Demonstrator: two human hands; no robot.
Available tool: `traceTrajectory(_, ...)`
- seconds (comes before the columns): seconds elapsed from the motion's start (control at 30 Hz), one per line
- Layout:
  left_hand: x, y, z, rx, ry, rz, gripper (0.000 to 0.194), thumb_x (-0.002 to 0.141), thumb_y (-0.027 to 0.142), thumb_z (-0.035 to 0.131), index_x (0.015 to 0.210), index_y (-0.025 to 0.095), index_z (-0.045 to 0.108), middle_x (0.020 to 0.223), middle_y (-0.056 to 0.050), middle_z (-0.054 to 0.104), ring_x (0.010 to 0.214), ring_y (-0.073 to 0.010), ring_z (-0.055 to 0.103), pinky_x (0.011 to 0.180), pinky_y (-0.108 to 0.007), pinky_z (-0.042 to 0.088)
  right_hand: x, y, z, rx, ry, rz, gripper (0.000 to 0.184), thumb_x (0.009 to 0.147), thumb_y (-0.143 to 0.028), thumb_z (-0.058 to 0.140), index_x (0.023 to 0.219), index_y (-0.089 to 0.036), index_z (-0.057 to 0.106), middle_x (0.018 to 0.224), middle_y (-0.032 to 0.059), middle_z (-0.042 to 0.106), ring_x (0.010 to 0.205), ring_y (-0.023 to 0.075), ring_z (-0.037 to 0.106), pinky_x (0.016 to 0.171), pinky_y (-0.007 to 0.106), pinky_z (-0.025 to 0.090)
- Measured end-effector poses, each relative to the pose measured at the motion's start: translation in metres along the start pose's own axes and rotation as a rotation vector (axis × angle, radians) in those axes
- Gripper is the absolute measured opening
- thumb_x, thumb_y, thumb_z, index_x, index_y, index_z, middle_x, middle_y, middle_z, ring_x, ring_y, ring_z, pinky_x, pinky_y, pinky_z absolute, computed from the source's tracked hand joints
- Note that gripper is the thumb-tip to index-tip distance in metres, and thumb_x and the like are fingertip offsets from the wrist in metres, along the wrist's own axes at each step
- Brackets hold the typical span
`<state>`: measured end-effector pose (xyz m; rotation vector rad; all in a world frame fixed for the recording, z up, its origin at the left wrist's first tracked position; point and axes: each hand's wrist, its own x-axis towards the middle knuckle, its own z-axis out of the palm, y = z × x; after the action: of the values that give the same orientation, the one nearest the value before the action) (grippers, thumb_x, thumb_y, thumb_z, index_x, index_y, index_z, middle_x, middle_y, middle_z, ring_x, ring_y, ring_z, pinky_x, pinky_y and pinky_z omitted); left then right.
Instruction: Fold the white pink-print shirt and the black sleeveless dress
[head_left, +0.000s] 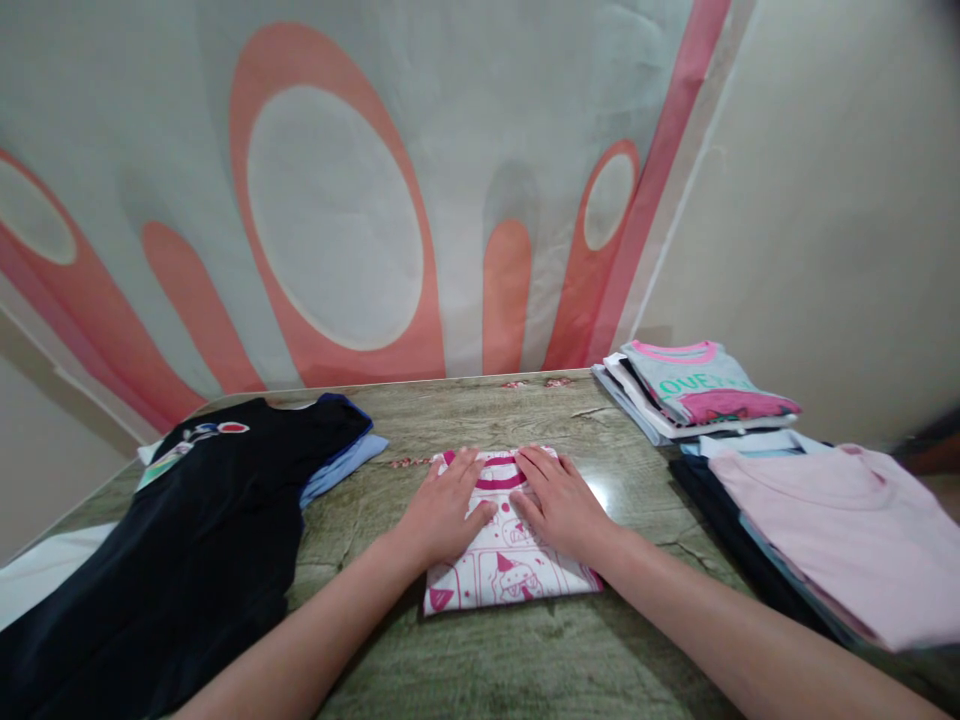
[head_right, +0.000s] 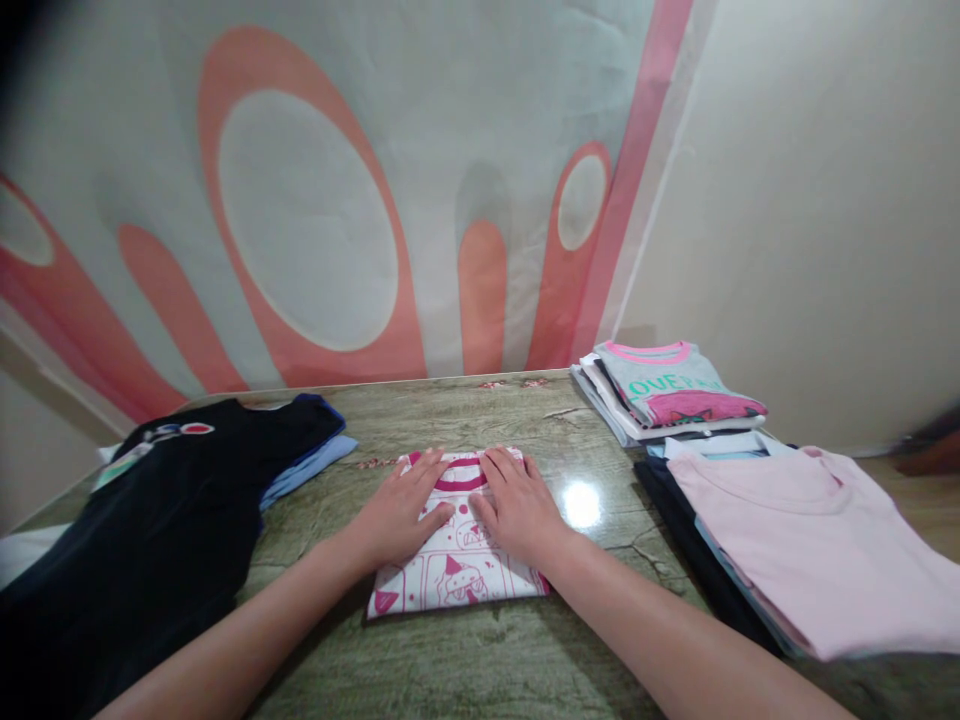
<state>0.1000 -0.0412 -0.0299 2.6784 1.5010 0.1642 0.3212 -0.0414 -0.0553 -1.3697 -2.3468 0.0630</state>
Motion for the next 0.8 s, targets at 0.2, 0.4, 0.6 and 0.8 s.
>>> traceTrajectory(0.2, -0.005, -0.004, 0.012, -0.066, 0.038, 0.064, 0.056, 0.099, 0.044, 0.03, 0.149, 0.019, 0.026, 0.154, -0.01, 0.03, 0.143, -0.0222, 0.022, 0.117, -0.049, 0.016, -0.001, 0.001, -0.001, 0.071, 0.054, -0.148, 0.042, 0.095, -0.028, 0.045, 0.136, -0.02, 0.048, 0.139, 0.0105, 0.05, 0.132, 0.0259, 0.041, 0.113, 0.05, 0.024)
traceTrajectory(0.4, -0.004, -0.01, 0.012, -0.175, 0.157, 0.074, 0.047, 0.097, 0.039, 0.041, 0.141, 0.021, 0.041, 0.149, -0.009, 0.04, 0.141, -0.023, 0.029, 0.114, -0.046, 0.025, 0.003, 0.015, 0.004, 0.176, 0.139, -0.152, 0.034, 0.093, -0.022, 0.049, 0.127, -0.022, 0.056, 0.13, 0.0088, 0.058, 0.123, 0.0243, 0.049, 0.107, 0.048, 0.035)
traceTrajectory(0.6, 0.006, -0.01, 0.009, -0.256, 0.257, 0.063, 0.027, 0.096, 0.03, 0.047, 0.119, 0.021, 0.058, 0.125, -0.007, 0.06, 0.122, -0.0217, 0.05, 0.108, -0.043, 0.035, 0.007, 0.028, 0.011, 0.212, 0.164, -0.153, 0.028, 0.092, -0.019, 0.053, 0.117, -0.025, 0.061, 0.123, 0.0066, 0.061, 0.117, 0.0239, 0.052, 0.099, 0.047, 0.04)
traceTrajectory(0.8, 0.007, -0.004, 0.005, -0.184, 0.269, 0.062, 0.027, 0.093, 0.028, 0.052, 0.118, 0.021, 0.058, 0.116, -0.008, 0.06, 0.111, -0.0238, 0.053, 0.099, -0.043, 0.039, 0.008, 0.018, 0.008, 0.168, 0.148, -0.147, 0.026, 0.093, -0.018, 0.049, 0.115, -0.024, 0.06, 0.123, 0.0076, 0.061, 0.126, 0.0267, 0.045, 0.107, 0.054, 0.028)
